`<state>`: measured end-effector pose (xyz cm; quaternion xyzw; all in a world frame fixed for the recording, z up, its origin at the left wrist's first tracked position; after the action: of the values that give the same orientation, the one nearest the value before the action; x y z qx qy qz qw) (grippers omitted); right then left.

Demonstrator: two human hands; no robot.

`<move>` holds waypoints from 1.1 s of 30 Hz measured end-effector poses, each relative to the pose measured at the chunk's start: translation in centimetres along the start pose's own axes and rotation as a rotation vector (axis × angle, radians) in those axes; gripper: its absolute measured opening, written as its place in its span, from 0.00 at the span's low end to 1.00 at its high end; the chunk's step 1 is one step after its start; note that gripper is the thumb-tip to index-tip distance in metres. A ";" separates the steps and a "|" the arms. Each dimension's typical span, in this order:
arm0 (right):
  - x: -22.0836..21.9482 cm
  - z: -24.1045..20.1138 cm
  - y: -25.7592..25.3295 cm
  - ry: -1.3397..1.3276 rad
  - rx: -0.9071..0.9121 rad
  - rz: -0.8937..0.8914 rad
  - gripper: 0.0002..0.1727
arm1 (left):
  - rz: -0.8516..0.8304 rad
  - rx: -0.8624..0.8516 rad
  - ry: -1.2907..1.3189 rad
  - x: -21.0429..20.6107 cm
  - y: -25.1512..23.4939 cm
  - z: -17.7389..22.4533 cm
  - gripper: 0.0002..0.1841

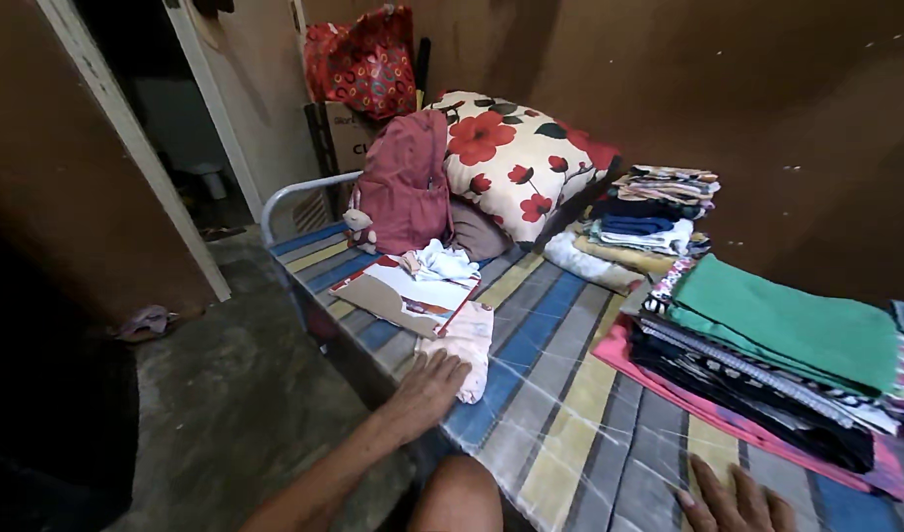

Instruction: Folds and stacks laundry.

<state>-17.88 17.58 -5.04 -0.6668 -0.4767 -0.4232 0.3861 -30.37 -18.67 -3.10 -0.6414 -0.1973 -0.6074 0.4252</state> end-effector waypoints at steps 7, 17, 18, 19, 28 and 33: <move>1.0 -0.8 0.7 -0.032 -0.041 0.001 0.37 | -0.033 0.238 0.464 8.2 -2.4 3.2 0.23; 2.0 -1.4 0.4 -0.328 -0.080 0.036 0.31 | -0.359 0.138 0.951 15.2 -13.0 10.5 0.14; 2.3 -1.2 0.1 -0.549 -0.049 0.132 0.29 | -0.372 0.113 1.030 15.1 -13.8 11.4 0.15; 2.7 -0.9 -0.2 -0.846 -0.053 0.169 0.32 | -0.389 0.080 1.104 15.1 -14.3 12.5 0.15; 4.8 0.3 0.4 -2.123 -0.057 0.194 0.51 | -0.410 -0.008 1.604 11.5 -14.7 18.7 0.17; 7.4 2.3 1.3 -1.879 -0.238 0.422 0.10 | -0.387 0.155 1.770 6.8 -15.0 18.1 0.20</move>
<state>-14.84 21.69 0.90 -0.8394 -0.4154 0.3148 -0.1541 -29.55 2.17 9.67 0.1340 0.0567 -0.9239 0.3539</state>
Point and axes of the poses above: each hand's wrist, its own y-axis away from the middle knuckle, its own x-axis out of the back of the hand, z = x × y, the point moved 3 cm from there along -y, towards the middle knuckle, and after that the axes turned 6 degrees about -y, right-handed, at the moved point
